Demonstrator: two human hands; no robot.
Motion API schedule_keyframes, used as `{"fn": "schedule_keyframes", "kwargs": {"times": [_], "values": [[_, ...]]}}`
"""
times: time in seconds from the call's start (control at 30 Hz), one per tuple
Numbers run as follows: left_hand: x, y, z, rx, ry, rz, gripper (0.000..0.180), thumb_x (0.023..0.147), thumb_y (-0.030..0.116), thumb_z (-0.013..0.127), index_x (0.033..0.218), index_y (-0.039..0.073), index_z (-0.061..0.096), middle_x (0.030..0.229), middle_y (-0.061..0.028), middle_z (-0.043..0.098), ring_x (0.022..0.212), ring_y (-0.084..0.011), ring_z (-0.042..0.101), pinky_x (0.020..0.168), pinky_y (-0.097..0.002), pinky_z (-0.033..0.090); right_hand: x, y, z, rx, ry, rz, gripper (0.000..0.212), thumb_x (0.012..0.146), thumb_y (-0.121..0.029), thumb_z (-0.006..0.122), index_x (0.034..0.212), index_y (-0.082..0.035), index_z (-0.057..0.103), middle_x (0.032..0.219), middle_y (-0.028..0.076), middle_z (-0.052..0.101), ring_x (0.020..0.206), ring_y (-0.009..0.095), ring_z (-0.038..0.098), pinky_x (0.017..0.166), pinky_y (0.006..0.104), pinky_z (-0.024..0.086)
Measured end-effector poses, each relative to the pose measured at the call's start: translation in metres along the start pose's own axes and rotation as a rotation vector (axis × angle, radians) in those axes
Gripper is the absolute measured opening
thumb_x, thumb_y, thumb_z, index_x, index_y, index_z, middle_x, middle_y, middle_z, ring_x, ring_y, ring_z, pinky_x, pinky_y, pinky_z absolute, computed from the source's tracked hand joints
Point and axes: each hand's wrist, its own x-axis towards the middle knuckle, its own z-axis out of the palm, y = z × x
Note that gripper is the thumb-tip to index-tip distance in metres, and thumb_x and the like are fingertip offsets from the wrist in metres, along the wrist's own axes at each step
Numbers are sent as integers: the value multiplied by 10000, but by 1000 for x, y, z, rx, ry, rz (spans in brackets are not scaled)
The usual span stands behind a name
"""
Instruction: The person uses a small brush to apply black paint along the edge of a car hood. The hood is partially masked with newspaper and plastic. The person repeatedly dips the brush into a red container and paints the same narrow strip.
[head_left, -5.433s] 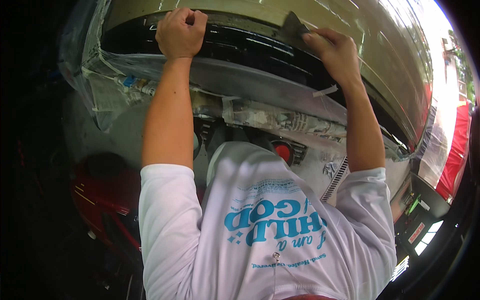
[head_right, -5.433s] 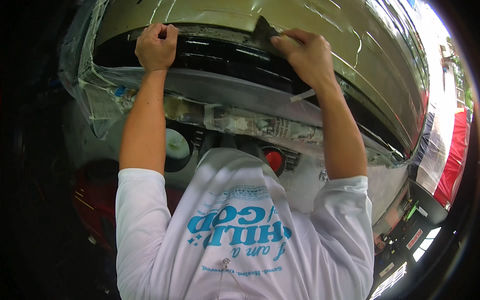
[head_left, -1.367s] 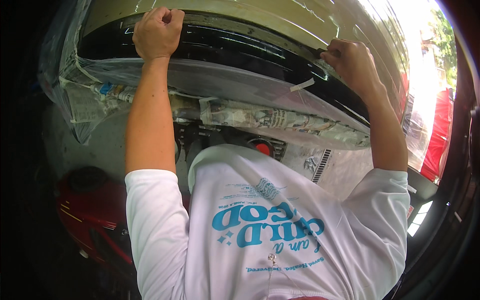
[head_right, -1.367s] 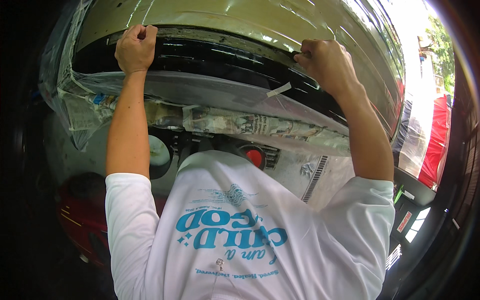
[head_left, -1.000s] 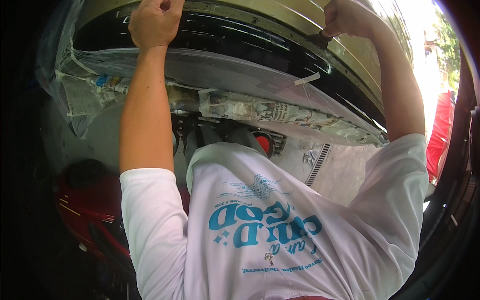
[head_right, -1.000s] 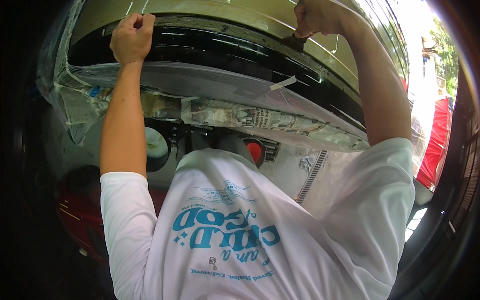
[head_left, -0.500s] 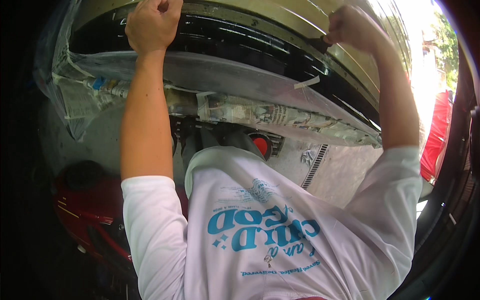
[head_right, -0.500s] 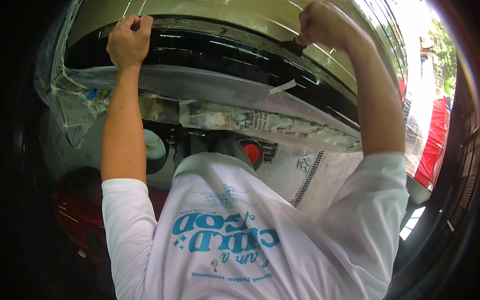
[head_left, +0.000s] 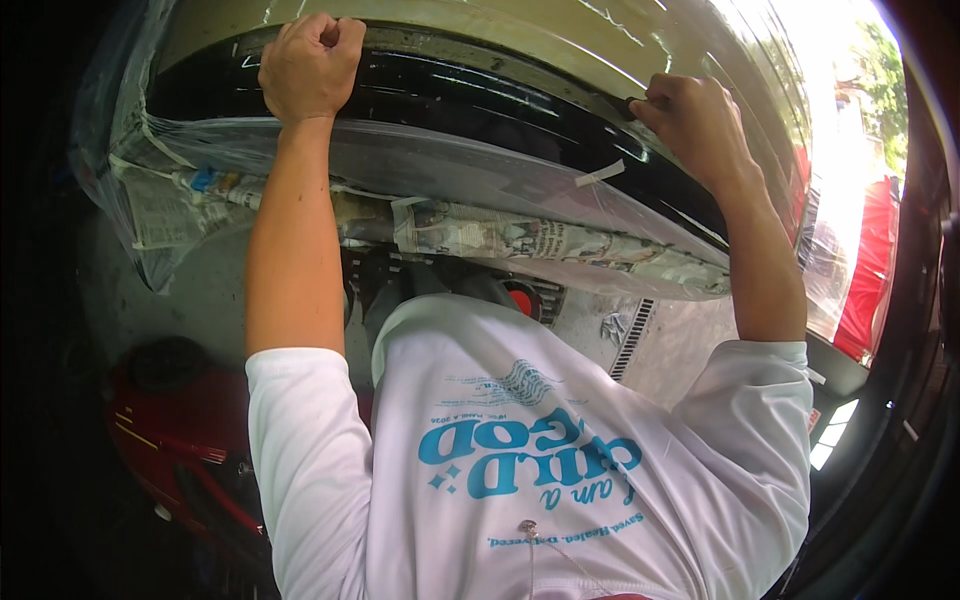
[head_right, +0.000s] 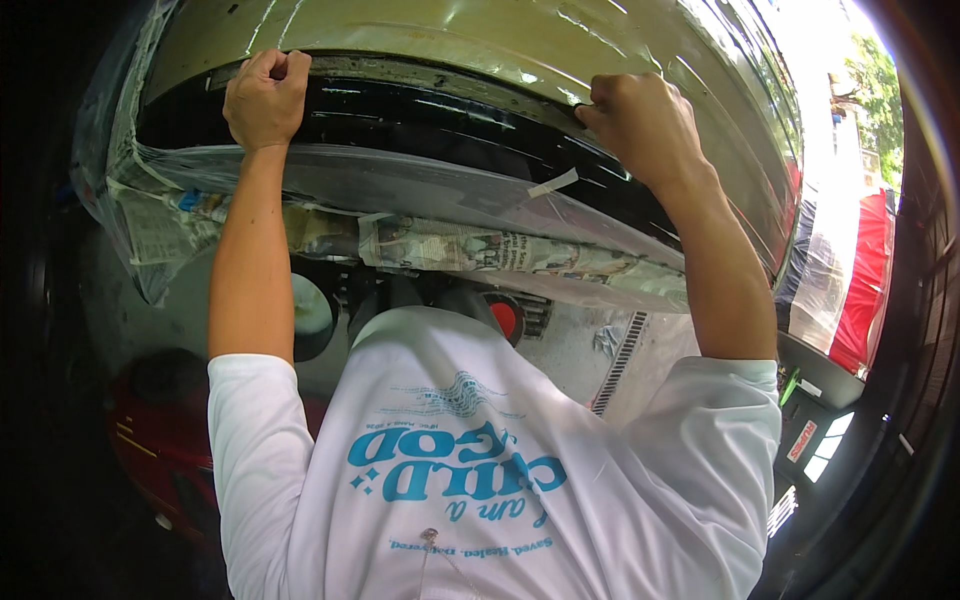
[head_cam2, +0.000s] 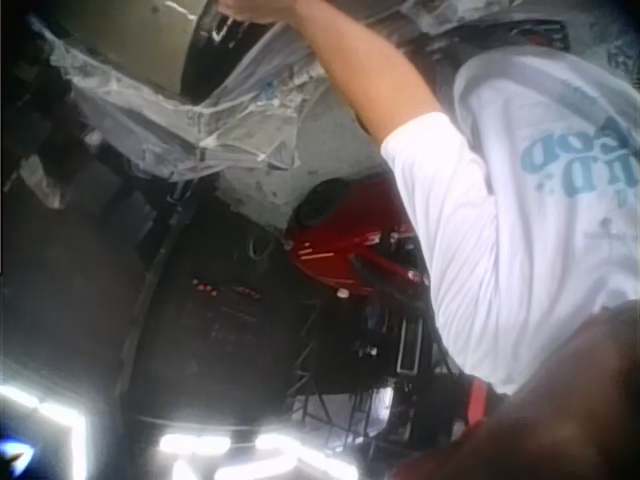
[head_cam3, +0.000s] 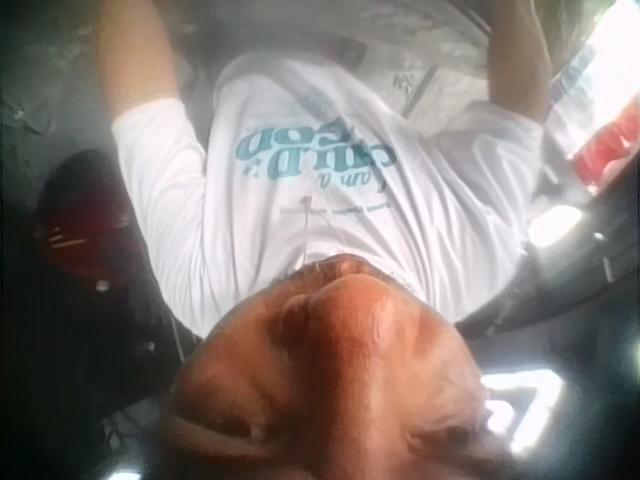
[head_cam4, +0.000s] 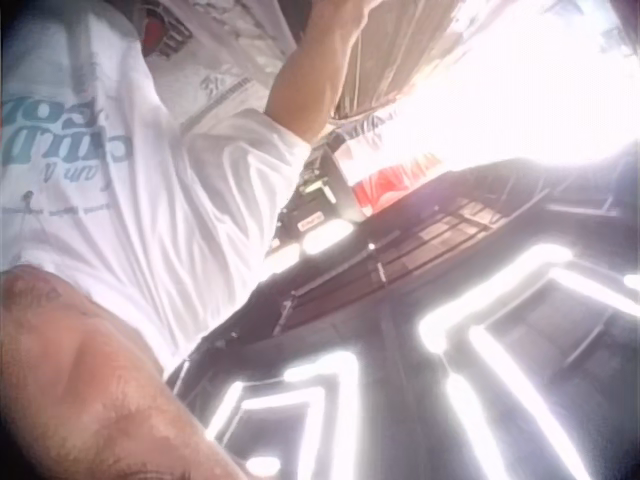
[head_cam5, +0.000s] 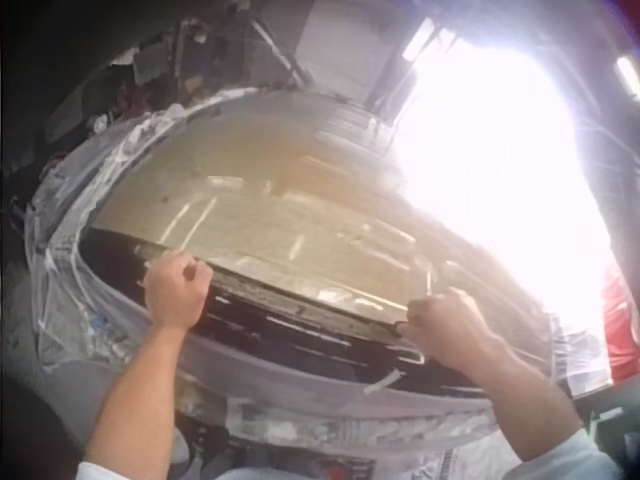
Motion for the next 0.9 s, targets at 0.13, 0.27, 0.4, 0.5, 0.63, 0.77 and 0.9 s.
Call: {"fn": "schedule_keyframes", "kwargs": {"times": [0.13,0.27,0.4,0.5,0.63,0.77,0.9], "values": [[2,-4,6,-23,20,2,300,852,401,691,754,118,703,786,-23,716,781,-301,684,731,-421,535,72,1,-29,-47,-432,-102,259,838,-253,862,887,-15,773,733,148,724,691,280,707,727,414,547],[6,-1,6,-46,-19,-44,299,849,404,701,747,123,700,787,-19,716,778,-297,686,724,-426,536,91,17,-35,-46,-562,-83,300,800,-333,867,862,-46,806,804,157,762,759,257,726,739,401,570],[4,-3,8,-36,24,-32,296,846,409,706,746,130,700,792,-12,717,774,-293,684,726,-424,537,42,31,-16,153,-243,-55,244,842,-247,857,892,-22,775,774,156,725,722,298,696,745,440,542],[0,-5,6,-9,21,-51,298,843,410,707,744,129,698,790,-9,716,770,-289,681,729,-421,537,12,0,-16,80,-120,41,247,849,-254,838,902,-23,771,798,174,748,760,365,722,770,477,565],[1,-1,6,3,-13,-64,301,843,411,707,747,126,697,790,-10,714,773,-284,682,730,-423,537,37,16,-6,67,-182,-89,252,840,-256,843,853,-19,759,745,136,733,700,299,707,719,439,556],[1,-2,5,-30,-20,-45,297,847,409,701,748,128,697,787,-10,710,767,-275,678,721,-414,531,95,31,-14,152,-544,-39,219,828,-215,841,822,-14,756,724,98,731,637,235,672,679,405,541],[7,-10,7,-8,5,-28,295,850,402,701,753,124,696,782,-11,706,759,-271,672,715,-404,528,68,36,-16,198,-377,-73,244,841,-246,841,855,-16,762,755,125,739,704,275,707,712,424,557]]}}
